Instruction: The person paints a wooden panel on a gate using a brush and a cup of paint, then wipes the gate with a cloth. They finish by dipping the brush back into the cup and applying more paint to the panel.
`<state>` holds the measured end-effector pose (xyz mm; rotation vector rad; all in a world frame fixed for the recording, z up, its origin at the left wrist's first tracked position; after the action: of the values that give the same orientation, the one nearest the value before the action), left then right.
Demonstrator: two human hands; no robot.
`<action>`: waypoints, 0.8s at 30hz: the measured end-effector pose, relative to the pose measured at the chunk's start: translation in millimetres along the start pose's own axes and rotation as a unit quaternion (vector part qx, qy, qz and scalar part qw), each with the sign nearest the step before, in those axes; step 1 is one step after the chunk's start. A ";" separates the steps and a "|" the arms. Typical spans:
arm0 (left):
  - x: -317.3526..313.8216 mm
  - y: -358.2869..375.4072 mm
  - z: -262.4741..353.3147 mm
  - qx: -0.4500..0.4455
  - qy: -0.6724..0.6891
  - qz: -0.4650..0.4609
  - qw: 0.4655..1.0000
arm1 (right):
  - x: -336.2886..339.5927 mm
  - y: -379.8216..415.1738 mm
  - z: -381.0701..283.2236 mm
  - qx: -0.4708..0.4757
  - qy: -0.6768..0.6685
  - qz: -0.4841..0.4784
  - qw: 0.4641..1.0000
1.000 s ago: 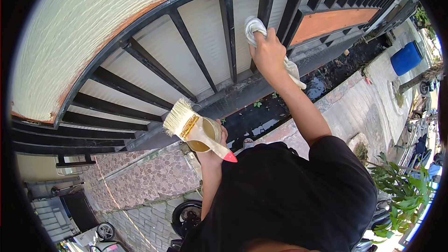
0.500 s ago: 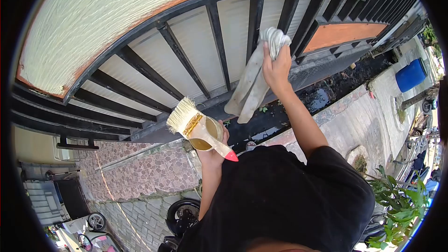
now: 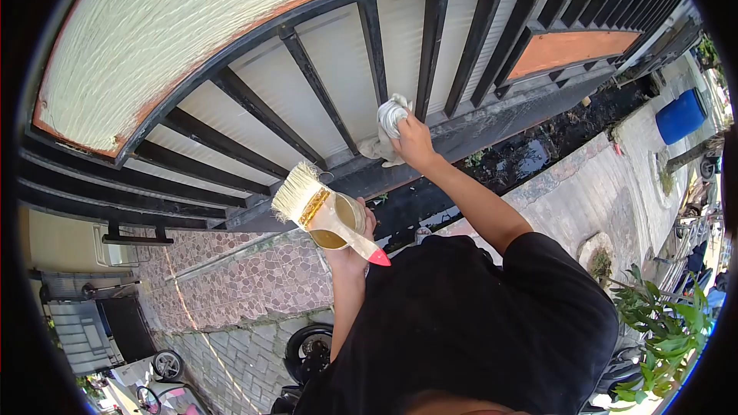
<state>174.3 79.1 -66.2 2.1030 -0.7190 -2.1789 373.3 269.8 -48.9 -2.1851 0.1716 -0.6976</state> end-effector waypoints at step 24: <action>0.7 9.9 4.6 0.038 -0.012 -0.015 0.999 | -0.7 75.3 96.0 -0.157 0.112 -0.039 0.980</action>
<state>167.0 71.5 -63.5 2.1396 -0.7906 -2.2311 432.3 285.0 -154.6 -2.4174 0.3325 -1.0202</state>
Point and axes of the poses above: each hand's wrist, its own y-axis away from the middle knuckle, its own x-axis out of the back of the hand, z = x × y, the point moved 5 cm from there along -y, towards the middle knuckle, and after that the axes turned 12 degrees about -y, right-handed, at the moved point
